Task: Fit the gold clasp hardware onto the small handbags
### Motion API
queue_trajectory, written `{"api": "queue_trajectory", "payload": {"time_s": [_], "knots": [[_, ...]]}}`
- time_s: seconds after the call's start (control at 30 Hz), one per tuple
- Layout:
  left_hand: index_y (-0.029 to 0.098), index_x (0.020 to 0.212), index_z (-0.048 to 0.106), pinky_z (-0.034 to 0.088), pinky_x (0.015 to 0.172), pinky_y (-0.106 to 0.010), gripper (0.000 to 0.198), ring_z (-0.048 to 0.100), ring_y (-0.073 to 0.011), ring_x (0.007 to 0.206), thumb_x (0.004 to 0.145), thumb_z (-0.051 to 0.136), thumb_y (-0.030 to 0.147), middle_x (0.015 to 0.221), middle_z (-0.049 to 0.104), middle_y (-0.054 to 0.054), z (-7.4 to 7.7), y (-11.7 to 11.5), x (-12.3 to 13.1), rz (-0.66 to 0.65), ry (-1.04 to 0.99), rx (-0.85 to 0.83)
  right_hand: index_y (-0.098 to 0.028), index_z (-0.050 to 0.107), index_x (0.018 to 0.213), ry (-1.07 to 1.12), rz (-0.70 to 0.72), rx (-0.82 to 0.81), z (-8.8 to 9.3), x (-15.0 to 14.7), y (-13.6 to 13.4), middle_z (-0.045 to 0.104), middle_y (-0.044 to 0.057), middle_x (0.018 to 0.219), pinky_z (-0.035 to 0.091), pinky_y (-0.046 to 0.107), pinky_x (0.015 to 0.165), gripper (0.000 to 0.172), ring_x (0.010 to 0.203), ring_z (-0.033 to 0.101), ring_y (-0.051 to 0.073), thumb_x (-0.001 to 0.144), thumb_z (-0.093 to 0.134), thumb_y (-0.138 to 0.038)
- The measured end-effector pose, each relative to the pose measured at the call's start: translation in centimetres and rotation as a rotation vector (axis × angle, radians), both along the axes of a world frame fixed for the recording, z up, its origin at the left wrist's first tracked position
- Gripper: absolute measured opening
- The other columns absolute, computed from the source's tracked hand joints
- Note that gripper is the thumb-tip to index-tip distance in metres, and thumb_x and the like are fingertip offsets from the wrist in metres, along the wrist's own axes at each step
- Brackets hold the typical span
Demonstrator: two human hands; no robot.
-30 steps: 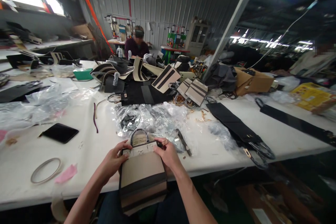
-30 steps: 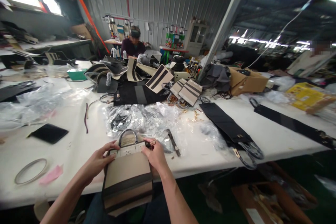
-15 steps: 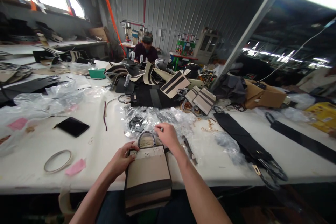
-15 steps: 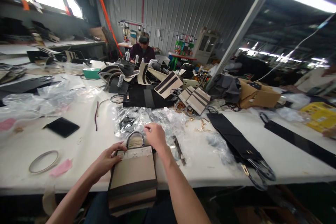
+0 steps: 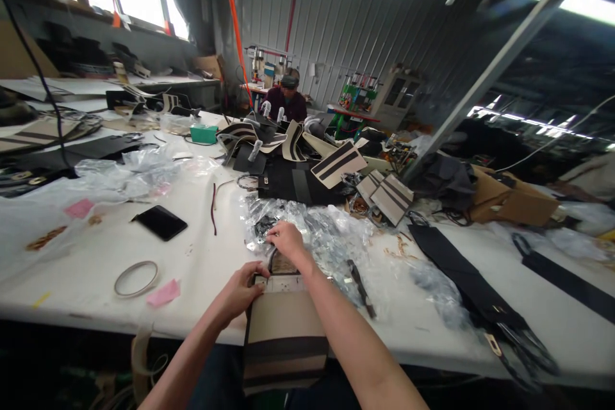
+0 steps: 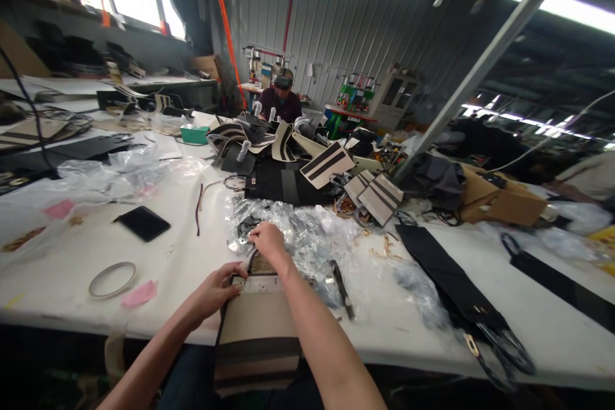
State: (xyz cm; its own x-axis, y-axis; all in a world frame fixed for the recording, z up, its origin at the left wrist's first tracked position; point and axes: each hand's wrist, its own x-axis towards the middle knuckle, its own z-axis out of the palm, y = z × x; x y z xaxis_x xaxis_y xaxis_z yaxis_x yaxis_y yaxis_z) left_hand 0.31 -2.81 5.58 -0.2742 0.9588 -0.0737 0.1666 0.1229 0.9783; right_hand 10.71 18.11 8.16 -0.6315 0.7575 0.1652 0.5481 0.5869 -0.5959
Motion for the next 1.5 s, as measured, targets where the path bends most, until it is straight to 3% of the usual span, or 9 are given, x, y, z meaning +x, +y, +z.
{"api": "queue_trajectory", "payload": {"time_s": [0.2, 0.3, 0.4, 0.53, 0.63, 0.83, 1.0, 1.17, 1.5], "knots": [[0.021, 0.108, 0.079, 0.054, 0.109, -0.047, 0.037, 0.071, -0.0349, 0.116, 0.073, 0.07, 0.03, 0.121, 0.079, -0.011, 0.0, -0.5, 0.3, 0.059, 0.088, -0.032, -0.022, 0.089, 0.097, 0.435, -0.025, -0.082, 3.2, 6.9, -3.7, 0.088, 0.007, 0.105, 0.06, 0.033, 0.087, 0.019, 0.093, 0.078, 0.024, 0.101, 0.078, -0.038], [0.019, 0.119, 0.078, 0.056, 0.11, -0.048, 0.046, 0.071, -0.0365, 0.122, 0.075, 0.072, 0.031, 0.122, 0.078, -0.013, -0.3, -0.4, 0.5, 0.126, 0.123, -0.089, -0.023, 0.086, 0.101, 0.415, -0.019, -0.173, 3.5, 11.7, -8.1, 0.084, 0.004, 0.093, 0.056, 0.031, 0.076, 0.022, 0.08, 0.073, 0.022, 0.104, 0.076, -0.042], [0.017, 0.123, 0.079, 0.056, 0.112, -0.049, 0.048, 0.072, -0.039, 0.125, 0.078, 0.073, 0.031, 0.125, 0.078, -0.016, 0.0, -0.2, 0.6, 0.113, 0.215, -0.12, -0.024, 0.083, 0.103, 0.347, -0.034, -0.237, 1.7, 14.3, -12.6, 0.08, 0.003, 0.088, 0.054, 0.031, 0.072, 0.022, 0.075, 0.071, 0.021, 0.109, 0.071, -0.041], [0.019, 0.103, 0.084, 0.054, 0.112, -0.049, 0.028, 0.072, -0.0406, 0.12, 0.077, 0.074, 0.027, 0.117, 0.079, -0.017, 1.7, 0.2, 0.6, 0.012, 0.404, -0.119, -0.024, 0.077, 0.107, 0.403, -0.158, -0.105, -2.0, 14.3, -15.7, 0.082, 0.008, 0.1, 0.057, 0.036, 0.084, 0.023, 0.091, 0.075, 0.026, 0.114, 0.062, -0.04], [0.021, 0.094, 0.082, 0.056, 0.107, -0.048, 0.021, 0.072, -0.0402, 0.117, 0.076, 0.077, 0.03, 0.115, 0.079, -0.017, 3.0, 0.5, 0.6, 0.002, 0.425, -0.134, -0.025, 0.073, 0.11, 0.457, -0.205, -0.045, -3.3, 13.9, -15.9, 0.081, 0.009, 0.101, 0.057, 0.037, 0.088, 0.024, 0.094, 0.076, 0.027, 0.117, 0.057, -0.041], [0.021, 0.088, 0.078, 0.058, 0.099, -0.045, 0.026, 0.07, -0.0392, 0.117, 0.069, 0.079, 0.04, 0.118, 0.077, -0.013, 5.5, 0.8, 0.7, -0.073, 0.387, -0.104, -0.025, 0.074, 0.108, 0.508, -0.197, -0.096, -2.8, 14.5, -15.7, 0.079, 0.007, 0.098, 0.056, 0.035, 0.086, 0.024, 0.091, 0.074, 0.025, 0.116, 0.061, -0.044], [0.018, 0.106, 0.079, 0.06, 0.086, -0.041, 0.053, 0.076, -0.0353, 0.1, 0.065, 0.096, 0.048, 0.098, 0.081, -0.008, 7.4, 1.2, 0.8, -0.204, -0.02, -0.346, -0.024, 0.076, 0.108, 0.547, -0.222, -0.154, -2.6, 14.7, -15.7, 0.08, 0.006, 0.098, 0.056, 0.034, 0.084, 0.025, 0.087, 0.072, 0.024, 0.114, 0.063, -0.045], [0.016, 0.099, 0.083, 0.066, 0.089, -0.042, 0.052, 0.08, -0.0329, 0.094, 0.059, 0.107, 0.04, 0.1, 0.086, -0.013, 6.4, 2.7, 0.2, -0.425, -0.406, -0.443, -0.024, 0.076, 0.106, 0.551, -0.185, -0.171, -2.3, 14.7, -15.6, 0.08, 0.006, 0.095, 0.056, 0.033, 0.081, 0.026, 0.087, 0.073, 0.024, 0.114, 0.063, -0.044], [0.014, 0.098, 0.084, 0.071, 0.085, -0.044, 0.045, 0.083, -0.0348, 0.09, 0.06, 0.105, 0.029, 0.101, 0.088, -0.016, 3.6, 4.3, -0.5, -0.516, -0.466, -0.505, -0.025, 0.083, 0.097, 0.567, -0.097, -0.251, -1.5, 14.9, -14.5, 0.083, 0.006, 0.102, 0.059, 0.032, 0.079, 0.018, 0.091, 0.076, 0.023, 0.105, 0.075, -0.039]]}}
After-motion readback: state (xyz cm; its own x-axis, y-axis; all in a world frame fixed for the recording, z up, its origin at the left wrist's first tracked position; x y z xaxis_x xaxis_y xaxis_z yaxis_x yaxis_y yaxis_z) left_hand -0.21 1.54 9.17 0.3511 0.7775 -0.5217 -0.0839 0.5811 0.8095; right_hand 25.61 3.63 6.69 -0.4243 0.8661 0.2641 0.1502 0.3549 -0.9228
